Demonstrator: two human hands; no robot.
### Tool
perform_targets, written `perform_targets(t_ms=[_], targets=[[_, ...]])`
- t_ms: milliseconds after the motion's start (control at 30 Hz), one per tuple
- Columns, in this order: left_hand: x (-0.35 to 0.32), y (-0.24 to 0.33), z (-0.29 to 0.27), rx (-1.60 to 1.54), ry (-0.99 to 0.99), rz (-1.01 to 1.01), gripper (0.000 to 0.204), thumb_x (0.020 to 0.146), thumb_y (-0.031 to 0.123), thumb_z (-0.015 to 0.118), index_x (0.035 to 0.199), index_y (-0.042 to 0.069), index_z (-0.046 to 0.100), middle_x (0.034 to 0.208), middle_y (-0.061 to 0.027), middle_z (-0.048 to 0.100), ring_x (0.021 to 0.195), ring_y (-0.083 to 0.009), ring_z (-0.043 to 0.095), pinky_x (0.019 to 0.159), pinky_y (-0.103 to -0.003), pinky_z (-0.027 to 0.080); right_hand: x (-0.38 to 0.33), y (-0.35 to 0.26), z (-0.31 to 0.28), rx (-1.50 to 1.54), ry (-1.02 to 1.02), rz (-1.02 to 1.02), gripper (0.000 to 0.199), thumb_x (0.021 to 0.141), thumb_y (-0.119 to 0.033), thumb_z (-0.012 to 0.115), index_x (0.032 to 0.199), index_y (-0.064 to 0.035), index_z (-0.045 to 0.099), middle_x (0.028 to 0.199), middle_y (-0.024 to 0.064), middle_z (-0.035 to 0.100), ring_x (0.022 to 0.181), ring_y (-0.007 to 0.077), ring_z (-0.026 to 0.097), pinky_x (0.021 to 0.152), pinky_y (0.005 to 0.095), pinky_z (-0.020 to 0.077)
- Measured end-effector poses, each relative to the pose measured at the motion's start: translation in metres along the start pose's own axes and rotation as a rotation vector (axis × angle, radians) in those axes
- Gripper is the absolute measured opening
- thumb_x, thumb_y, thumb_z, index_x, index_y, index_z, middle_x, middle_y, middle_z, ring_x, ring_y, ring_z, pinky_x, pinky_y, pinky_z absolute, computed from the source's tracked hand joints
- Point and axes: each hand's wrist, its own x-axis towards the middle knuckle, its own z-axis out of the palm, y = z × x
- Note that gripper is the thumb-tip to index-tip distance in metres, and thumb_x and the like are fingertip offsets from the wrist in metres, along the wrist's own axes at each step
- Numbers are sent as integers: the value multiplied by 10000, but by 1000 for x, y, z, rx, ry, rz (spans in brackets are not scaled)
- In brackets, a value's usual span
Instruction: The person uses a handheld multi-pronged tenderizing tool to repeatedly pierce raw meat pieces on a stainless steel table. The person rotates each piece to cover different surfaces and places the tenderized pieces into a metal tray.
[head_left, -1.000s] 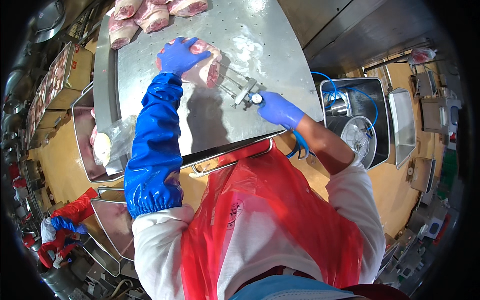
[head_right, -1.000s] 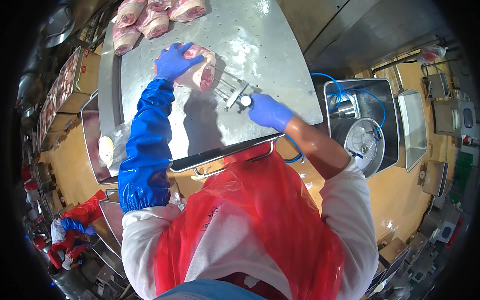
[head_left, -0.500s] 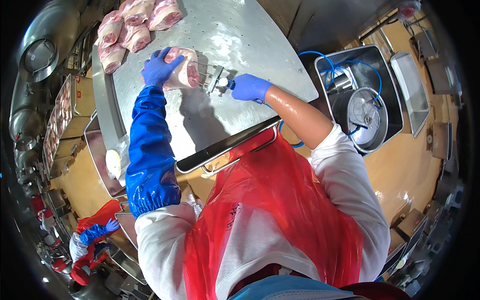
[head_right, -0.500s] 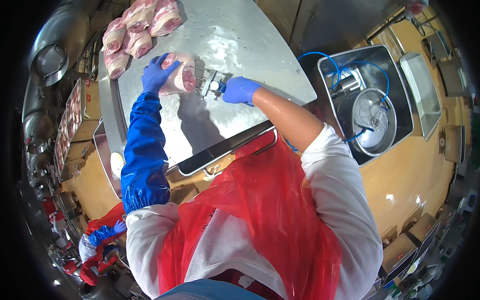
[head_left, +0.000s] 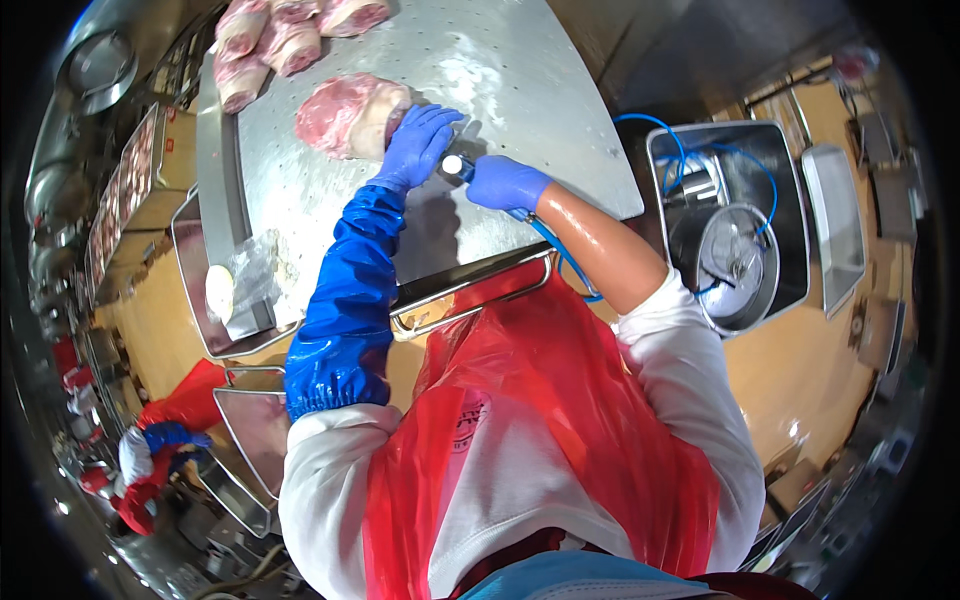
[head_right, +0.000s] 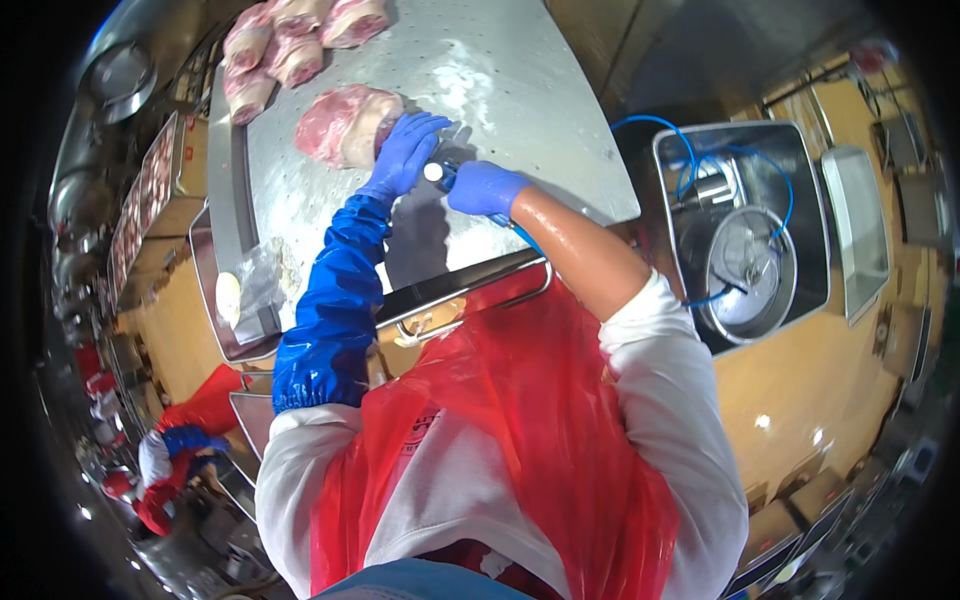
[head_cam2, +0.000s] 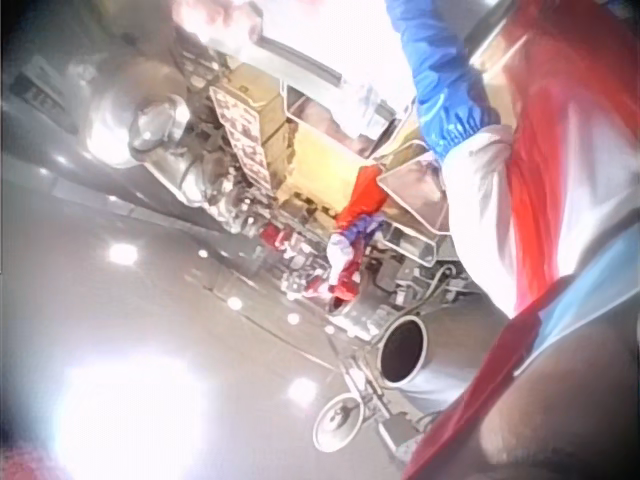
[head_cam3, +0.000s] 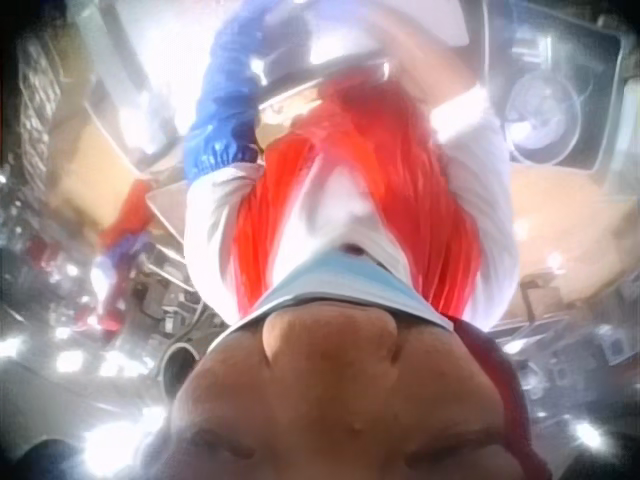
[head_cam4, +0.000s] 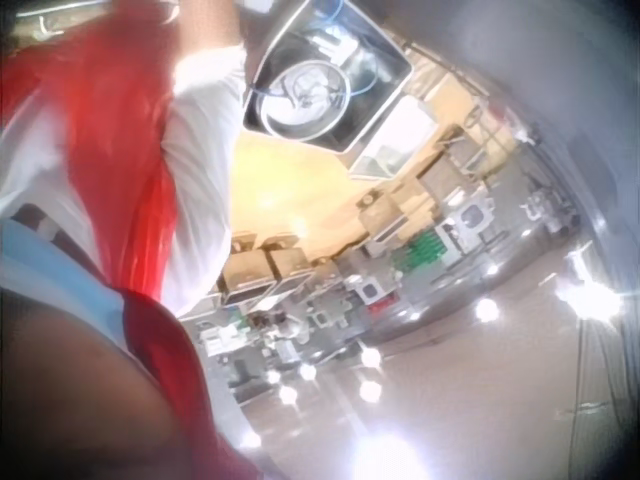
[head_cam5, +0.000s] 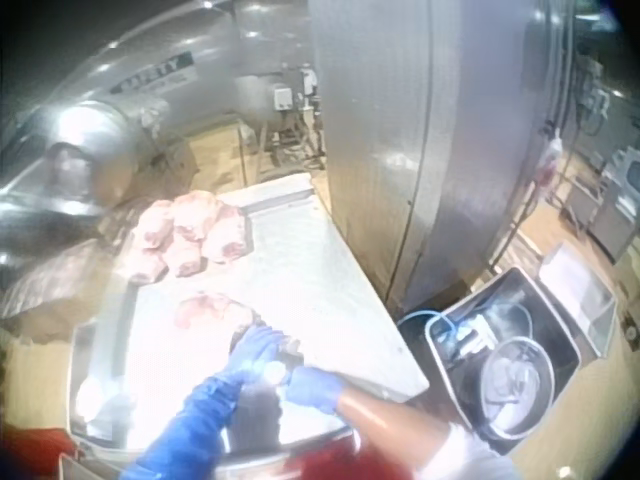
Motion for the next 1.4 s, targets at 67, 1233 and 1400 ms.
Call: perform_targets(t_ms=[67,1233,1400], targets=[[-1,-1,3,-49,1,-40,378,1078,280,447,1342,106,655,1367,-118,650,1314,-342,548,1203,-481,317,7,10,9,-5,69,-51,379,825,-250,612,1011,55,738,970,298,728,935,422,736,845,469,566],[-172,-17,-132,108,145,-88,139,970,152,637,983,51,731,1208,-145,697,1200,-365,640,1157,-530,400,-213,88,56,368,177,-283,408,957,-114,707,1339,5,631,1091,114,736,957,186,708,890,351,571],[-152,-98,-121,-133,481,-529,344,1047,220,516,1317,57,653,1337,-189,651,1300,-374,576,1165,-425,403,-199,44,41,318,199,-208,365,972,-129,728,1293,29,657,1134,142,756,1000,221,746,888,343,578]])
